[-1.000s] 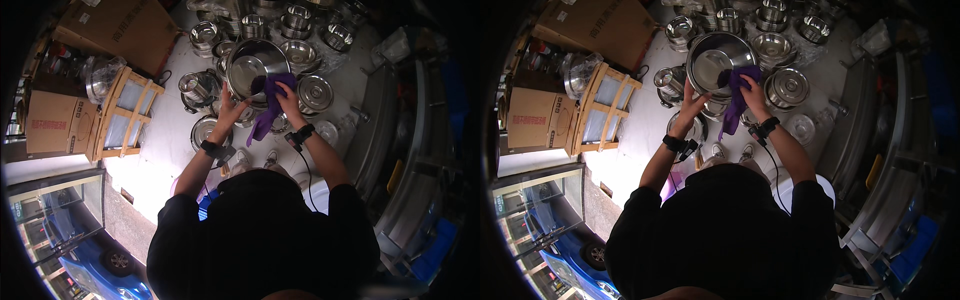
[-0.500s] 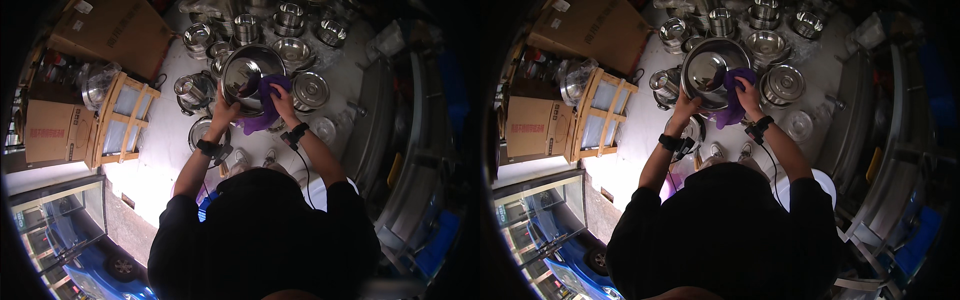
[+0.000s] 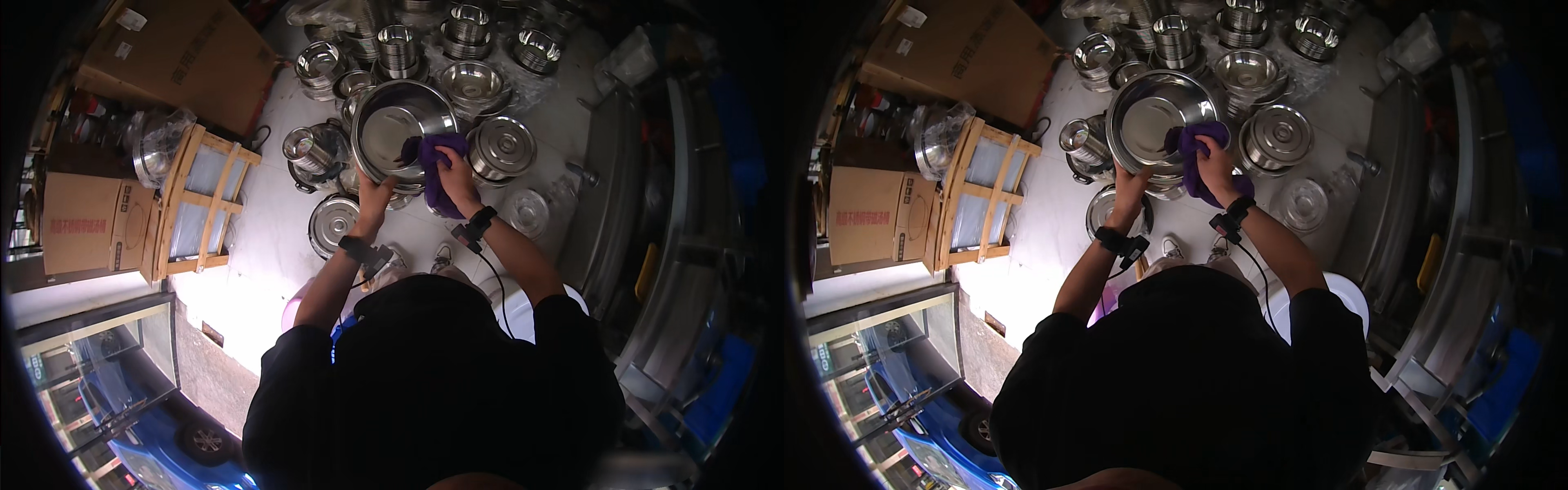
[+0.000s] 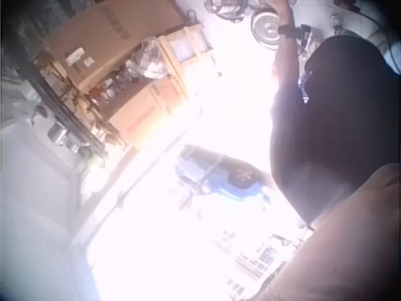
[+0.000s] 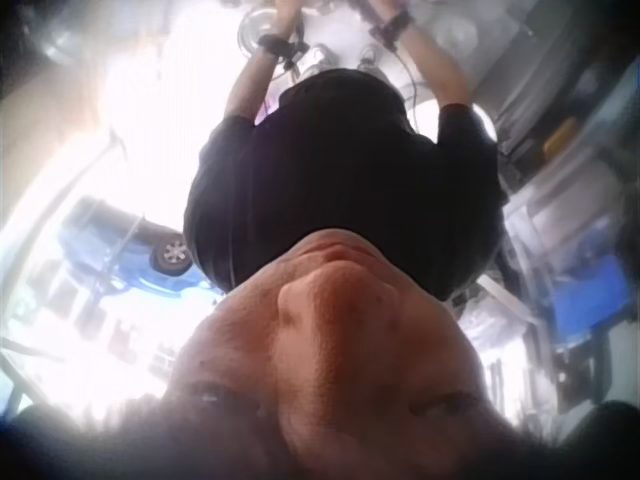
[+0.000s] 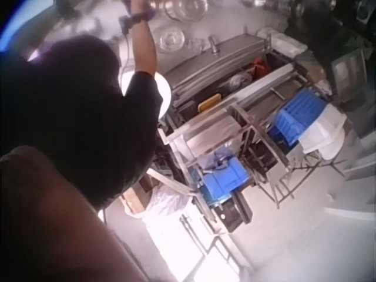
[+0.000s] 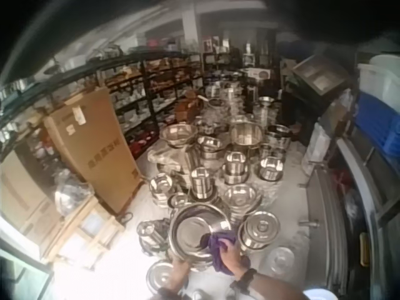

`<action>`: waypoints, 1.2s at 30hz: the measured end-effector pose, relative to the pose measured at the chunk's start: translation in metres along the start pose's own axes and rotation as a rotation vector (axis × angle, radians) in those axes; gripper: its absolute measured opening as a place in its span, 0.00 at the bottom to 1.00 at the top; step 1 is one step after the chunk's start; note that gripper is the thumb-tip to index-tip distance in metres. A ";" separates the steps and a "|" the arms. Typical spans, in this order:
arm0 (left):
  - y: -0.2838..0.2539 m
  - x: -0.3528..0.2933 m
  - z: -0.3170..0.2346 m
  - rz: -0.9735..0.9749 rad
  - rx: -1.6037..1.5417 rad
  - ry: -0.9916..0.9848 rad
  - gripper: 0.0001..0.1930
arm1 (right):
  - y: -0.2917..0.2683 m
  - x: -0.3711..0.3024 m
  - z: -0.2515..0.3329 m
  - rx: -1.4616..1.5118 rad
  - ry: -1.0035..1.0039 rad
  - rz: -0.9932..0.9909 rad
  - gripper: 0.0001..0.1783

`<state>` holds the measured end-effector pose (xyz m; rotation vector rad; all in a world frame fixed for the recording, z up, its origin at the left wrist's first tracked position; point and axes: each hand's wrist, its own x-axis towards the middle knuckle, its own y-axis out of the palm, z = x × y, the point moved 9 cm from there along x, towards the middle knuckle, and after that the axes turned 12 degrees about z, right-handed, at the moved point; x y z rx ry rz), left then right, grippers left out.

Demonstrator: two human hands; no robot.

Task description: The person repeatedly wipes the interior and exterior surfaces of multiple stainless steel bowls using a purple cloth. Each bowl is picked up, wiped on all sides, and placed back among the others on the floor.

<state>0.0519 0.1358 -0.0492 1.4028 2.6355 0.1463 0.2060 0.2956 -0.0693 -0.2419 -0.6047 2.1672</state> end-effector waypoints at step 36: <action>-0.009 -0.005 -0.016 0.068 -0.138 -0.001 0.53 | -0.015 -0.004 0.136 -0.332 -0.590 0.254 0.18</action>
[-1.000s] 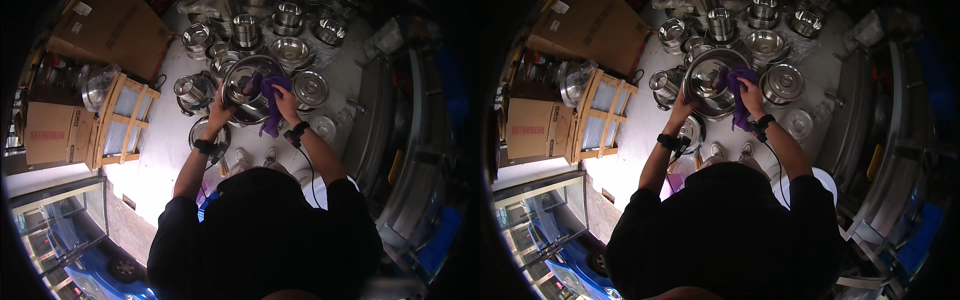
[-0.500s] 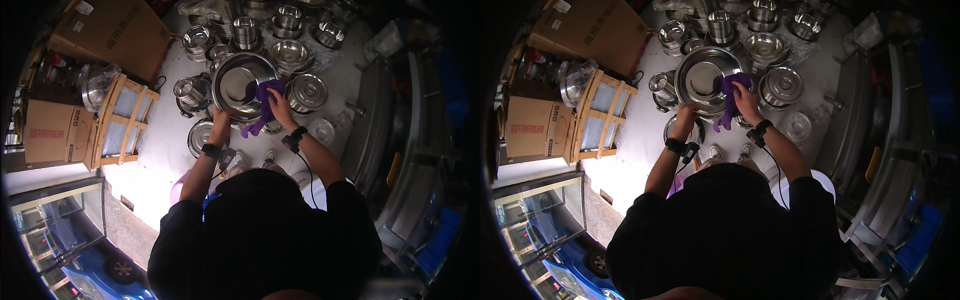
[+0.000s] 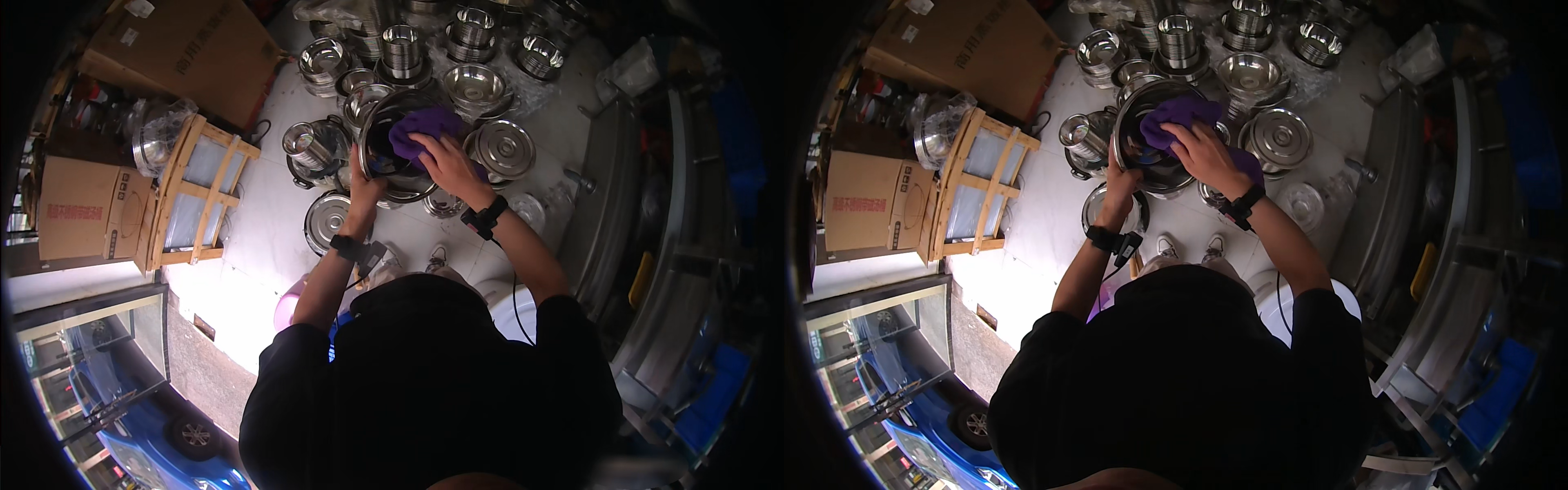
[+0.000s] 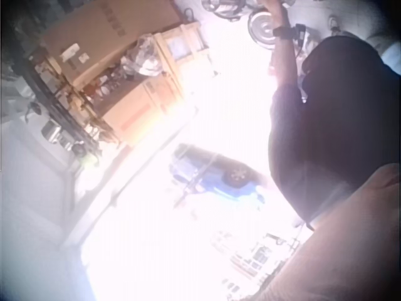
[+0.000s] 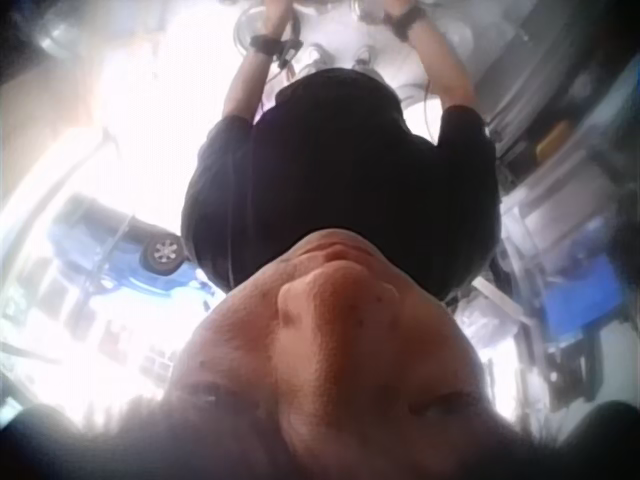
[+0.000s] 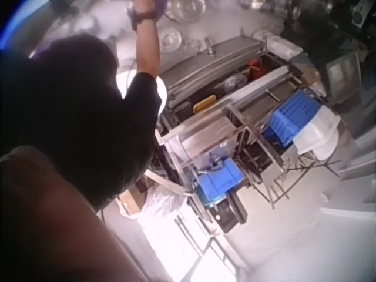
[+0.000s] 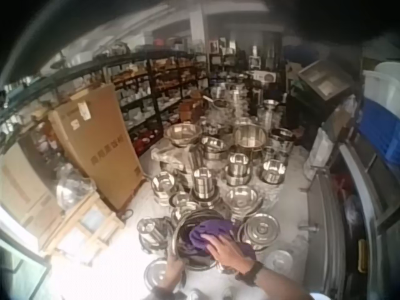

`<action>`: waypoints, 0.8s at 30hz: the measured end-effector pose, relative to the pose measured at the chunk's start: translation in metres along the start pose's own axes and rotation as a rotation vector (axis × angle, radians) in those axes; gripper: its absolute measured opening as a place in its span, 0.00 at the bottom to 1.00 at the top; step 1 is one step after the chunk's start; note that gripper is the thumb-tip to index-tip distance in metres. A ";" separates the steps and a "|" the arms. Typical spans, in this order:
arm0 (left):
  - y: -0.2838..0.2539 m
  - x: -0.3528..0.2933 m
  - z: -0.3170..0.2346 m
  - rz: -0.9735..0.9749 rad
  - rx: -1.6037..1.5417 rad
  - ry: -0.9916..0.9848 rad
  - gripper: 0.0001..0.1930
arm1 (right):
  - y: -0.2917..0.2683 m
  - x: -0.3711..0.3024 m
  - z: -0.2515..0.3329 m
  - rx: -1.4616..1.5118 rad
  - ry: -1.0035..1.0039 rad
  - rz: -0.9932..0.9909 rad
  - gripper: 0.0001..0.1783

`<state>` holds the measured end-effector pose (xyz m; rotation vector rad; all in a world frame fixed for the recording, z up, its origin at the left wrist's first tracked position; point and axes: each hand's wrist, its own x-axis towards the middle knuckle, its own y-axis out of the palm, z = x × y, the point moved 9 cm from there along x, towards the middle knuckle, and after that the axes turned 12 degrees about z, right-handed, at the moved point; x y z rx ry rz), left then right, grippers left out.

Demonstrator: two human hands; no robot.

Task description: The person repeatedly wipes the interior and exterior surfaces of multiple stainless steel bowls using a purple cloth. Each bowl is picked up, wiped on all sides, and placed back among the others on the floor.

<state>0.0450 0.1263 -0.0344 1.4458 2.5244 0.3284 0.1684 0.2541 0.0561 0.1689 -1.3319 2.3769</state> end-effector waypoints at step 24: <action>0.037 0.003 -0.018 0.220 0.070 -0.008 0.51 | 0.062 0.001 -0.013 -0.279 -0.086 0.227 0.23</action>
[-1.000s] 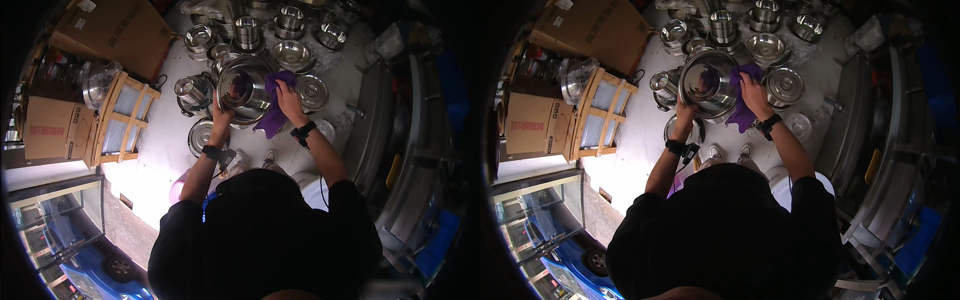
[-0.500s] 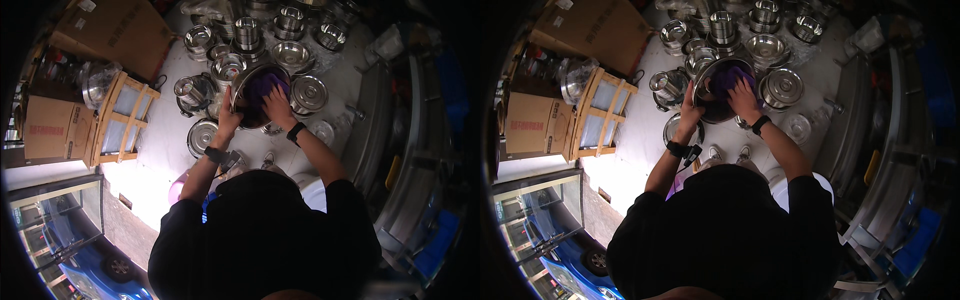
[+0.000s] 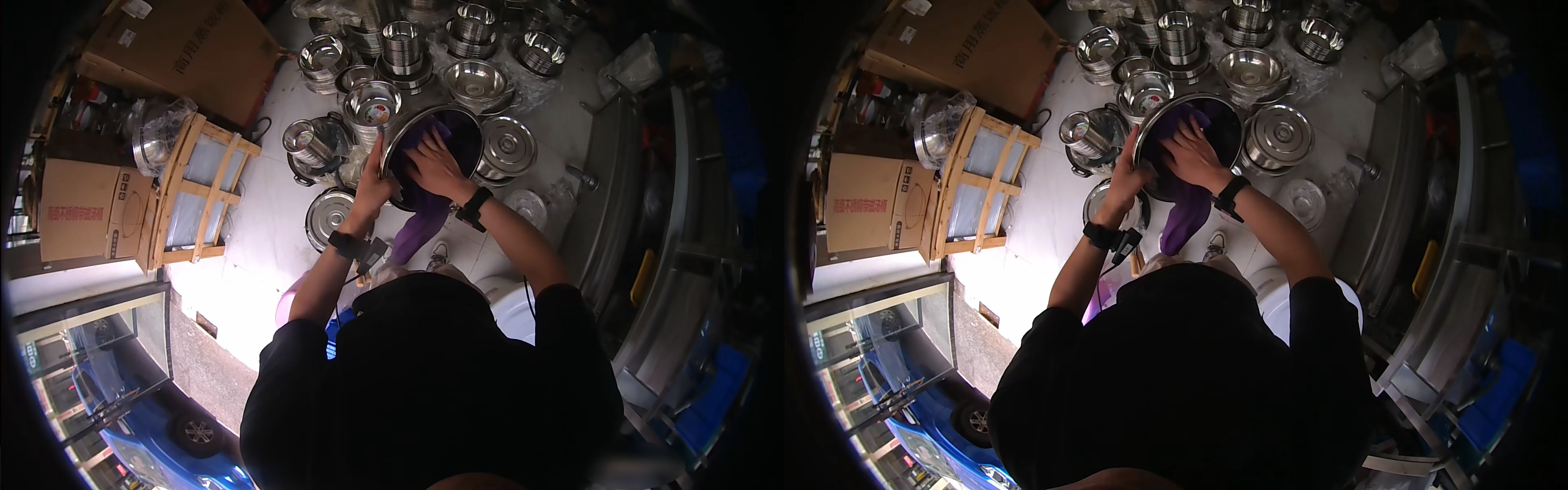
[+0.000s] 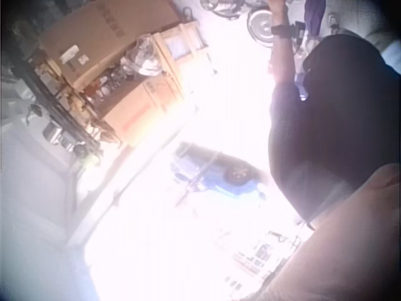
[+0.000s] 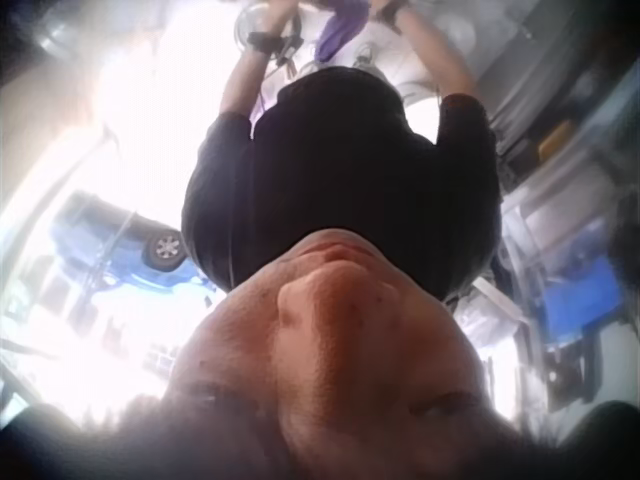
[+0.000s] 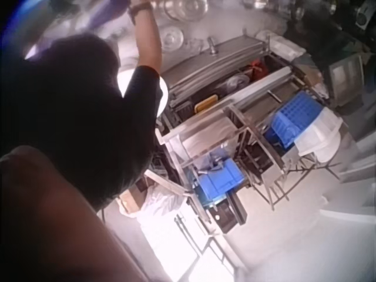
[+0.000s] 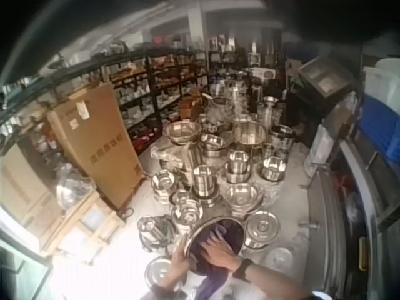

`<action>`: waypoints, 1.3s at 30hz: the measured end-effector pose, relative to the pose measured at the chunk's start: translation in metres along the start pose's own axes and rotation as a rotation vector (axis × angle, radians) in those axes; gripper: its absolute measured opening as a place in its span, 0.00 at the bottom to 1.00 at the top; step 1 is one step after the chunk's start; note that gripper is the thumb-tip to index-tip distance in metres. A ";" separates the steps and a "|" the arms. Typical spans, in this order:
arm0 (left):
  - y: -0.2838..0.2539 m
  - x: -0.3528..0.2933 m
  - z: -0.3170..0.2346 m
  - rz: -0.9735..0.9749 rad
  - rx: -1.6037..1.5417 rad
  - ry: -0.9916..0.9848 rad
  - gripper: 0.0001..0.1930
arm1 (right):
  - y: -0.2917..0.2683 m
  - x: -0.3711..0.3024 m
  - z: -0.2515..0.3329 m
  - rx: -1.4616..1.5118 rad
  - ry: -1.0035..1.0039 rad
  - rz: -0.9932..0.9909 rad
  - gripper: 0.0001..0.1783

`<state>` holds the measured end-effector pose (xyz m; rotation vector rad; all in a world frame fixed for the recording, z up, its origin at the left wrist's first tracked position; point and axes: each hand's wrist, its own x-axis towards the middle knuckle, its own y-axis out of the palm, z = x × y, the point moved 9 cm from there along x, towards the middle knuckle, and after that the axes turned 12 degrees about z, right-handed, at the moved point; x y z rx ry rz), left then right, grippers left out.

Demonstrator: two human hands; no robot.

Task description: The person repeatedly wipes the interior and exterior surfaces of multiple stainless steel bowls using a purple cloth. Each bowl is picked up, wiped on all sides, and placed back among the others on the floor.

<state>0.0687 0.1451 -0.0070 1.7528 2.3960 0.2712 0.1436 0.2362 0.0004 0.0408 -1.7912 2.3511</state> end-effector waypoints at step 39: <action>-0.023 -0.003 0.033 -0.181 -0.179 -0.206 0.36 | 0.023 -0.034 0.024 0.074 -0.062 0.032 0.22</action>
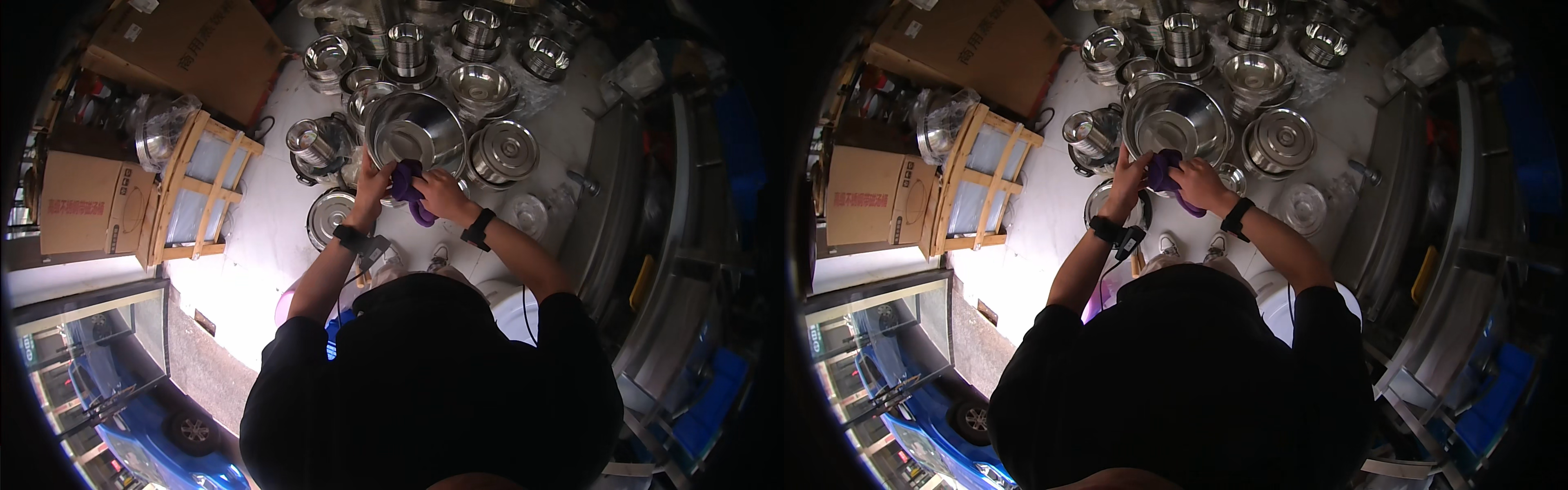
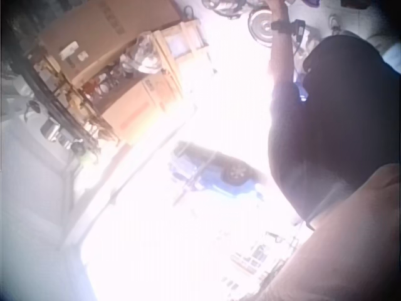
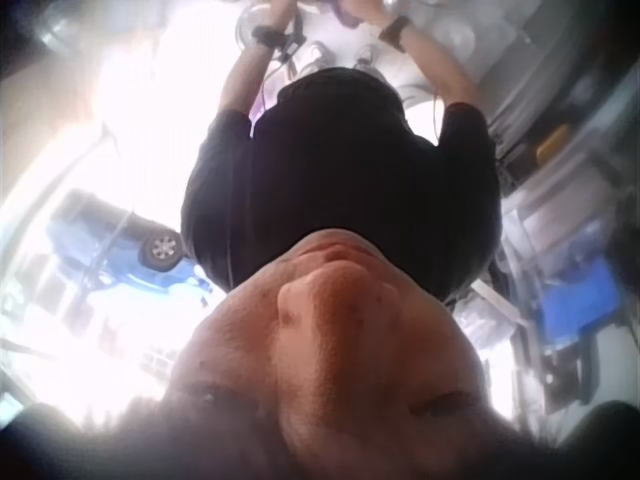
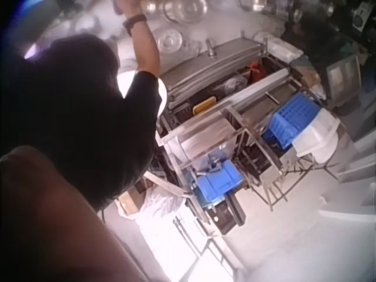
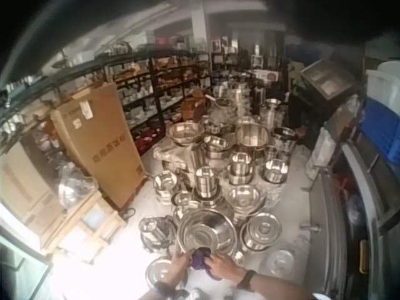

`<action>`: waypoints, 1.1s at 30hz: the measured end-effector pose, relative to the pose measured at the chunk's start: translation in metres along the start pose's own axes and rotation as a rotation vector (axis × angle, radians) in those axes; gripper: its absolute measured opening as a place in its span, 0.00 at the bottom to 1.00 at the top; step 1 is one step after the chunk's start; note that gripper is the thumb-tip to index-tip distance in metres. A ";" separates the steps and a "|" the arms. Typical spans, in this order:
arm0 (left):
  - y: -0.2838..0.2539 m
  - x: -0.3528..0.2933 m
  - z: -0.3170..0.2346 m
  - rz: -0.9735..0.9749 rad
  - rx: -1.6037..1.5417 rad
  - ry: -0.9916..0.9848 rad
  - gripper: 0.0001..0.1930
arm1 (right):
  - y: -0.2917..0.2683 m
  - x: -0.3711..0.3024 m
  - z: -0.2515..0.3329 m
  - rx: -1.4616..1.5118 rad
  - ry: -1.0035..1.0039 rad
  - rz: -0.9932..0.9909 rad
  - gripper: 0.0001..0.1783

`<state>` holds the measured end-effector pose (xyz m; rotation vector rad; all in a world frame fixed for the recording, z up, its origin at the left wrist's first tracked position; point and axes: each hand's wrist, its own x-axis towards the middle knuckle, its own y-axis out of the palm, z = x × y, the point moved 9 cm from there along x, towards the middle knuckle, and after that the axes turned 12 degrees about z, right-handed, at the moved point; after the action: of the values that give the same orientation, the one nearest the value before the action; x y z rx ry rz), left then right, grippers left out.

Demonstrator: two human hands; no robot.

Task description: The person repeatedly wipes the interior and exterior surfaces of multiple stainless steel bowls using a purple cloth. Each bowl is picked up, wiped on all sides, and placed back among the others on the floor.

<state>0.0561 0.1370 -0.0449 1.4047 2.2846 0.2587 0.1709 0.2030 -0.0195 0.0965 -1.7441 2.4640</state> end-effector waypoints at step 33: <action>0.038 -0.030 -0.041 0.553 1.484 0.373 0.15 | -0.047 -0.016 -0.005 0.145 -0.231 0.161 0.22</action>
<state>0.0794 0.1317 0.0136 2.8070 2.2207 -1.4105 0.1931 0.2226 0.0208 0.2744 -1.7150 2.7939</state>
